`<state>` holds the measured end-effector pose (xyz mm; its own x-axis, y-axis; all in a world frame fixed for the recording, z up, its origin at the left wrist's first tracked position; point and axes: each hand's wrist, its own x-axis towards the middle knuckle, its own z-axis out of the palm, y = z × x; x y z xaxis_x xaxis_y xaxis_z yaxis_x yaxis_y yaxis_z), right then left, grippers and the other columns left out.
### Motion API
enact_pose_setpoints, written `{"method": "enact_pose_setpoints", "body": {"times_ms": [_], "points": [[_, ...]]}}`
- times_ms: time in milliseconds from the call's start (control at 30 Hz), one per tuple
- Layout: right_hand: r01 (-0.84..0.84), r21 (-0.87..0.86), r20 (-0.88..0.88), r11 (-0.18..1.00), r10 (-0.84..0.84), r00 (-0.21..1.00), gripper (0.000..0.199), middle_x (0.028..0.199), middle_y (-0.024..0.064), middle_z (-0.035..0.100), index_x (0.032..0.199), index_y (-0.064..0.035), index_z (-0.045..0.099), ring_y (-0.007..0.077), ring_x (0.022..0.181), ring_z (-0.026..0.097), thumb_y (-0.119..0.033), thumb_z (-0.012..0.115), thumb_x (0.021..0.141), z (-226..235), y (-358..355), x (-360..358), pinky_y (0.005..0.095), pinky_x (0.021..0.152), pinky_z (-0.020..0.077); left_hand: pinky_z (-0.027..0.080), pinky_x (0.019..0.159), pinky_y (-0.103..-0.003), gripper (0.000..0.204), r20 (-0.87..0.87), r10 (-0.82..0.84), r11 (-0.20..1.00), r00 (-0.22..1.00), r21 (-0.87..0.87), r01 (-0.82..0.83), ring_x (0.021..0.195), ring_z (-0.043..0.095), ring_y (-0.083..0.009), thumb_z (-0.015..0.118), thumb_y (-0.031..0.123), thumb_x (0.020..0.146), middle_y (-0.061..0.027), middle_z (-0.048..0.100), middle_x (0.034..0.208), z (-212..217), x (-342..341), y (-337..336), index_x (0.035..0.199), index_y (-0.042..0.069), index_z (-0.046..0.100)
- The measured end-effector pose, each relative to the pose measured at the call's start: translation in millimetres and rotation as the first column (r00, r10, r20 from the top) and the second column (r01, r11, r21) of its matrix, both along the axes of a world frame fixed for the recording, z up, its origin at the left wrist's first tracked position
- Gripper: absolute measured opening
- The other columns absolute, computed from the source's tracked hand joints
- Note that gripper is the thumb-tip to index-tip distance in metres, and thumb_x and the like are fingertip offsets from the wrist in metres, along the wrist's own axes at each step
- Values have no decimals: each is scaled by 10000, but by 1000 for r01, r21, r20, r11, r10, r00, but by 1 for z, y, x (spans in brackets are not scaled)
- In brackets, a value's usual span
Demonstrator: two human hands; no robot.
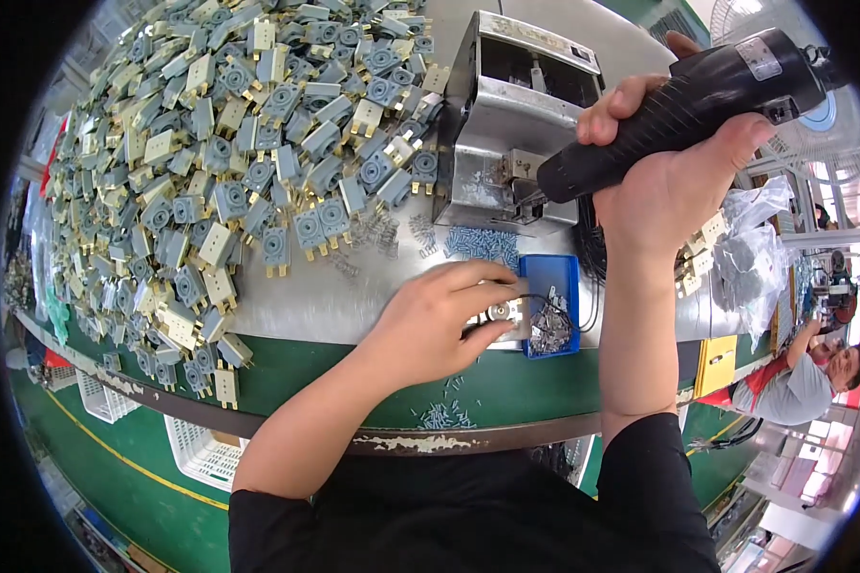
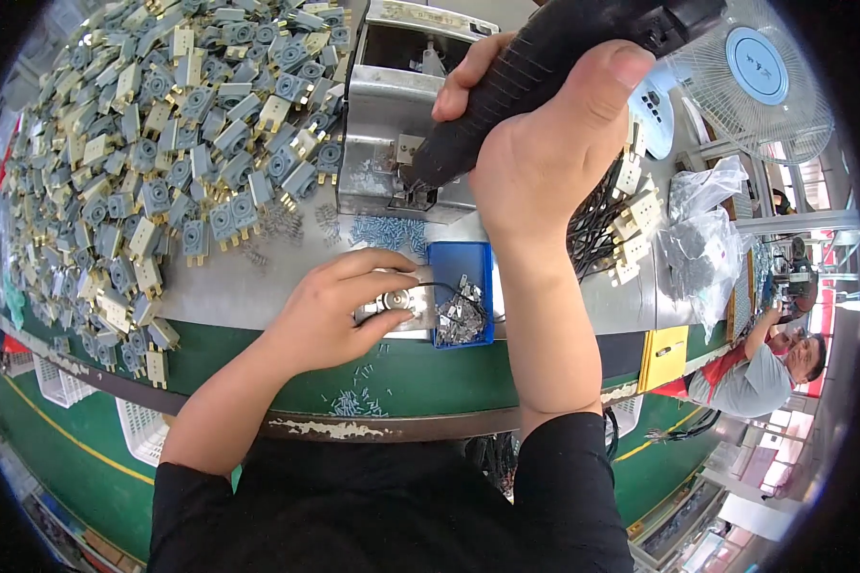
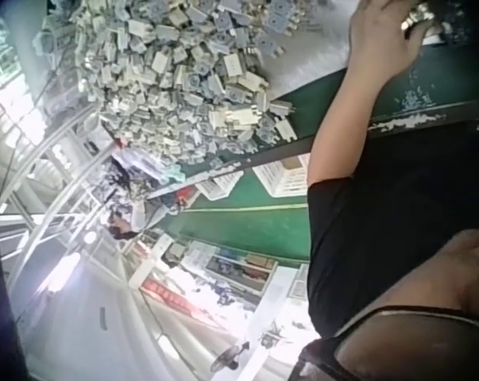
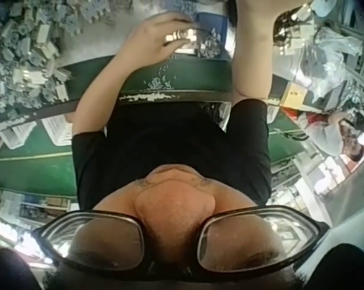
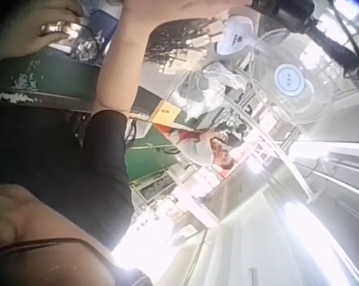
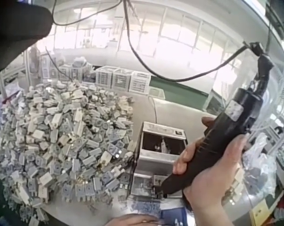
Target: Assembling electronic components and wiring harnesses at a factory workstation.
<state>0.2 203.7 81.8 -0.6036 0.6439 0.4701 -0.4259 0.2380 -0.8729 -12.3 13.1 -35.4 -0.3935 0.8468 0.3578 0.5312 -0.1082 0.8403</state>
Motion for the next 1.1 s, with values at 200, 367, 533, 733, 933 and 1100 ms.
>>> {"method": "enact_pose_setpoints", "body": {"times_ms": [200, 367, 533, 733, 933, 1100], "points": [[8, 55, 1, 998, -8, 1000, 1071, 719, 103, 550, 1354, 1, 462, 222, 585, 541, -922, 336, 825, 1, -3, -4, 366, 579, 481, 575, 855, -387, 292, -11, -5, 1000, 1000, -7, 5, 1014, 703, -292, 811, 133, 813, -95, 698, 1173, 1, -3, -1, 1085, 55, 738], [7, 111, 14, 994, -9, 1000, 1070, 715, 103, 554, 1347, 14, 464, 225, 586, 553, -914, 345, 828, 0, -4, -2, 371, 585, 491, 576, 854, -387, 295, -4, -4, 1000, 1000, -20, 4, 1015, 703, -295, 812, 138, 813, -97, 697, 1174, 2, -2, -1, 1087, 58, 738], [-16, -10, -12, 1000, 16, 1000, 1048, 717, 103, 554, 1350, 16, 464, 224, 580, 552, -896, 333, 852, -1, -3, -2, 367, 581, 493, 575, 861, -388, 303, -1, -9, 1000, 1000, -12, 9, 1020, 703, -300, 812, 137, 813, -103, 696, 1175, 1, -2, -1, 1094, 55, 736], [-1, 60, 7, 998, 0, 1000, 1034, 718, 108, 549, 1340, 17, 460, 226, 575, 548, -890, 358, 855, 0, -7, -1, 363, 574, 491, 570, 875, -392, 310, 7, -14, 1000, 1000, -22, 14, 1044, 696, -303, 809, 132, 813, -112, 689, 1187, 3, -3, -1, 1097, 38, 726], [-47, 70, 19, 996, 46, 999, 1021, 715, 113, 547, 1287, 15, 443, 233, 574, 550, -899, 398, 834, 0, -10, 1, 367, 567, 491, 561, 899, -393, 293, 40, -7, 1000, 999, -29, 9, 1063, 687, -309, 803, 116, 815, -117, 687, 1183, 4, -4, -2, 1074, 20, 708], [-79, 96, 65, 992, 73, 995, 1096, 706, 114, 546, 1329, 15, 432, 232, 549, 544, -930, 456, 773, 3, -17, 6, 380, 553, 487, 562, 873, -394, 264, 30, -3, 1000, 1000, -6, 3, 1024, 688, -297, 772, 177, 849, -87, 683, 1173, -3, -1, -3, 1069, 46, 713]]}}
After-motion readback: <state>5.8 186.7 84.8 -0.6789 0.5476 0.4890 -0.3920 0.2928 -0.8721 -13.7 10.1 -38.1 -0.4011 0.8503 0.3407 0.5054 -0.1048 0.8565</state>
